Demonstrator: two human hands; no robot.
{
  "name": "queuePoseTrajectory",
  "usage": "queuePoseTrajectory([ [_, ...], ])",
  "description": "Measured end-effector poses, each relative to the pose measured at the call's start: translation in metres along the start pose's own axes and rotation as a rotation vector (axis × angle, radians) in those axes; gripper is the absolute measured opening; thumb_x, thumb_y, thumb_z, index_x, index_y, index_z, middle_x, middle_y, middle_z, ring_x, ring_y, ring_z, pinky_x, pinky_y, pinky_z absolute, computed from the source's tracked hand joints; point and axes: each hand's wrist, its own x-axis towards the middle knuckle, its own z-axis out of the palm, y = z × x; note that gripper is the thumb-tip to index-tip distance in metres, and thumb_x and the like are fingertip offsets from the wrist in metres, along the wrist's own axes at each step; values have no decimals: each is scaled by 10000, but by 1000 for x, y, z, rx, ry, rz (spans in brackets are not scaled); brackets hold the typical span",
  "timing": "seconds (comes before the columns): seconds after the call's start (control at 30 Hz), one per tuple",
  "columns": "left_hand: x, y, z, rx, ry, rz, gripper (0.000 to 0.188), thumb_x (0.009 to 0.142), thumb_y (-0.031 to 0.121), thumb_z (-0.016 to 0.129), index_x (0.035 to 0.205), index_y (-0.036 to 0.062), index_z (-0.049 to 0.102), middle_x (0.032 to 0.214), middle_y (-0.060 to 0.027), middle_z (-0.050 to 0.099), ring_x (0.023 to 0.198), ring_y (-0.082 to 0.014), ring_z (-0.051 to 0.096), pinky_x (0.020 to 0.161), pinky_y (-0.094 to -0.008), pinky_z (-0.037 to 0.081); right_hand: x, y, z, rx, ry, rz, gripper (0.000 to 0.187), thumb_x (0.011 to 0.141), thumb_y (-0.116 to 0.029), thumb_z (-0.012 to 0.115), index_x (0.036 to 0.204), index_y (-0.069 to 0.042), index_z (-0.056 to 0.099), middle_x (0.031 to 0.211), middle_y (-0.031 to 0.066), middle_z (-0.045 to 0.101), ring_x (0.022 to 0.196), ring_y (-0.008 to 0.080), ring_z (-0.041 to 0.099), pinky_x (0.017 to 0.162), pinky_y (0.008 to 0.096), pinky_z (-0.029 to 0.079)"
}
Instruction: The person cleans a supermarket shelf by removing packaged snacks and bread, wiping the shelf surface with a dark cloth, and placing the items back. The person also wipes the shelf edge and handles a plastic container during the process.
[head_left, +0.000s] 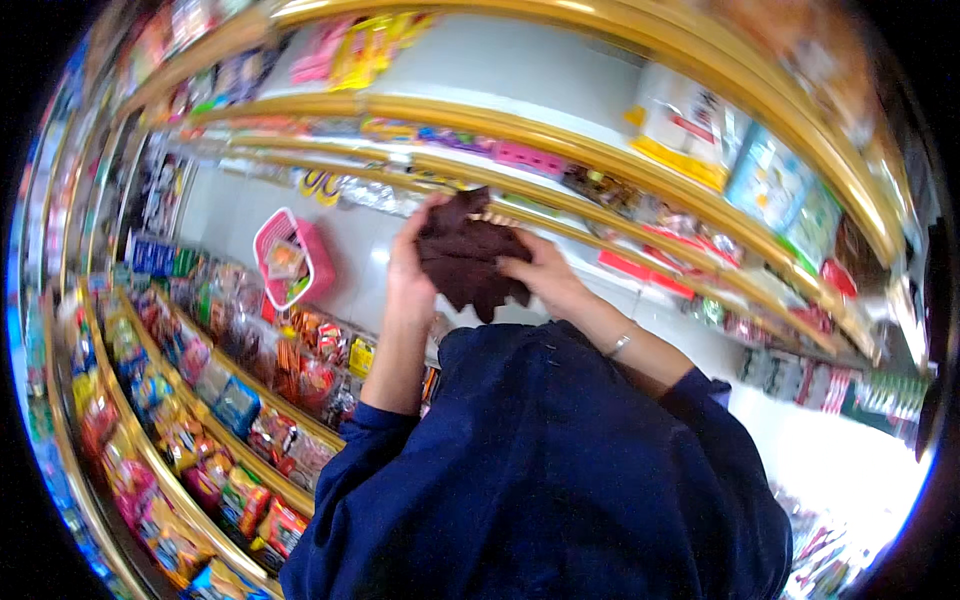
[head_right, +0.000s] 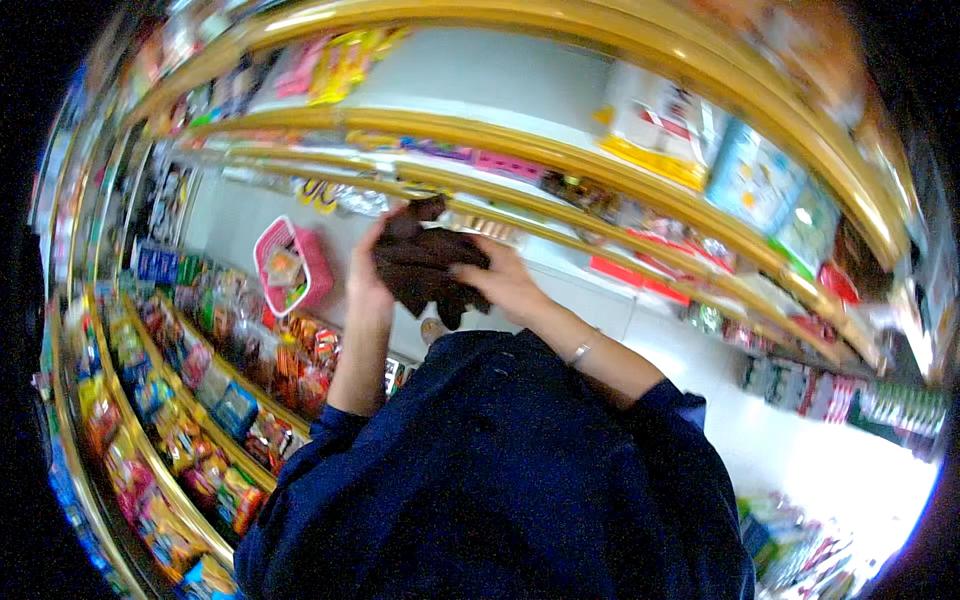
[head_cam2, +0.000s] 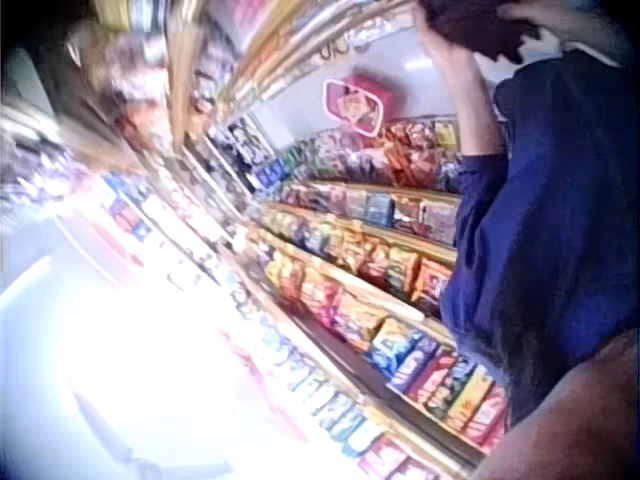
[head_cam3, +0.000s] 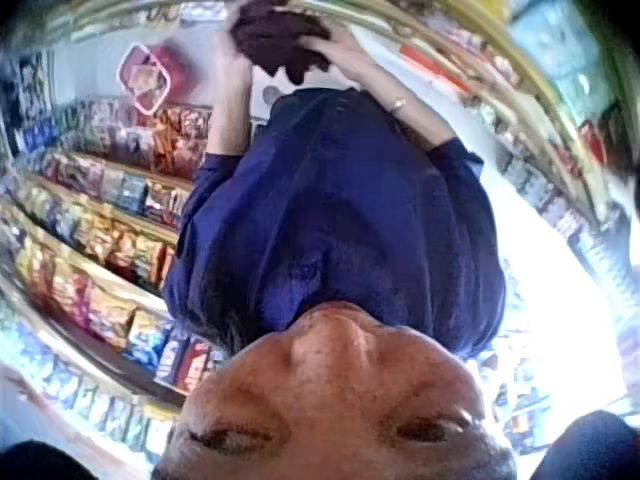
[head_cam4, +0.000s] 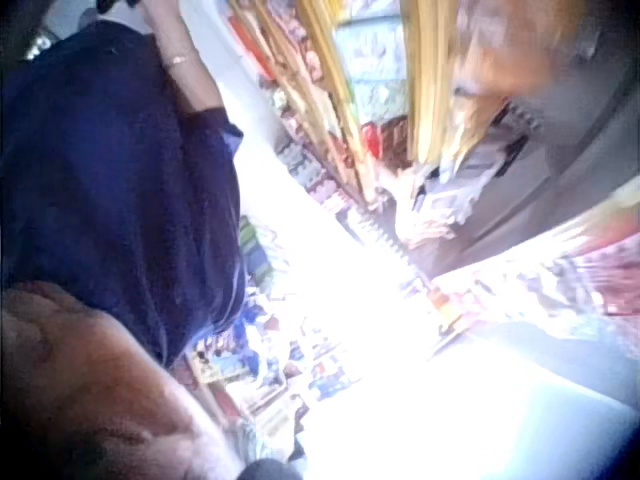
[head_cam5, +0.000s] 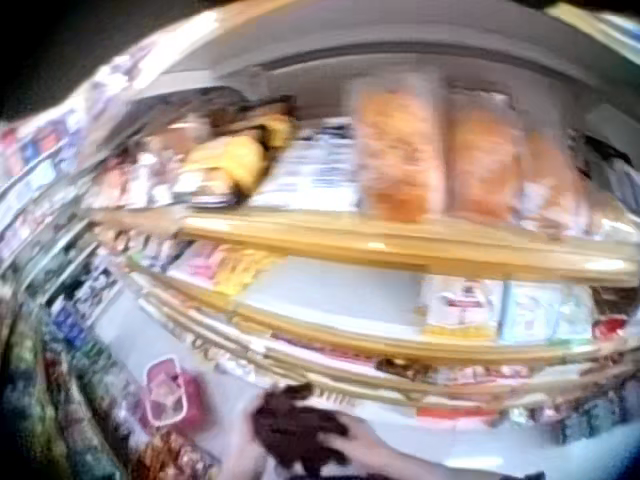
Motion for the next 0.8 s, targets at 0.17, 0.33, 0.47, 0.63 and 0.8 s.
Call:
queuePoseTrajectory([
  [0.17,-18,26,-69,116,42,180,262,815,5,533,1075,-12,564,1039,-124,610,962,-228,582,896,-345,455,14,-10,58,139,197,10,409,803,-1,569,1206,6,500,1115,82,583,1006,182,556,912,304,425],
  [0.33,-55,92,-166,133,3,12,355,897,261,533,1175,40,530,1122,-101,582,1022,-217,565,913,-348,448,50,11,170,249,69,-6,393,782,41,525,1174,18,518,1091,85,590,992,186,567,896,311,439],
  [0.47,-86,151,-229,-109,-73,-87,576,880,541,405,1246,103,484,1172,-125,559,1084,-286,533,962,-471,399,80,31,267,161,-137,118,401,773,37,527,1173,21,518,1104,81,574,1016,169,543,904,286,422],
  [0.63,-110,191,-303,-553,-88,37,478,882,440,474,1197,81,507,1153,-130,567,1045,-276,556,948,-446,419,121,78,372,-644,-541,-106,446,769,-165,648,1164,6,534,1099,110,580,1004,231,538,897,341,422],
  [0.8,-126,220,-379,-618,169,228,411,835,292,555,1145,25,523,1077,-146,604,980,-290,593,908,-435,456,161,87,437,-960,-869,-344,611,733,-310,697,1245,-58,478,1244,179,476,1149,332,441,963,397,372],
])
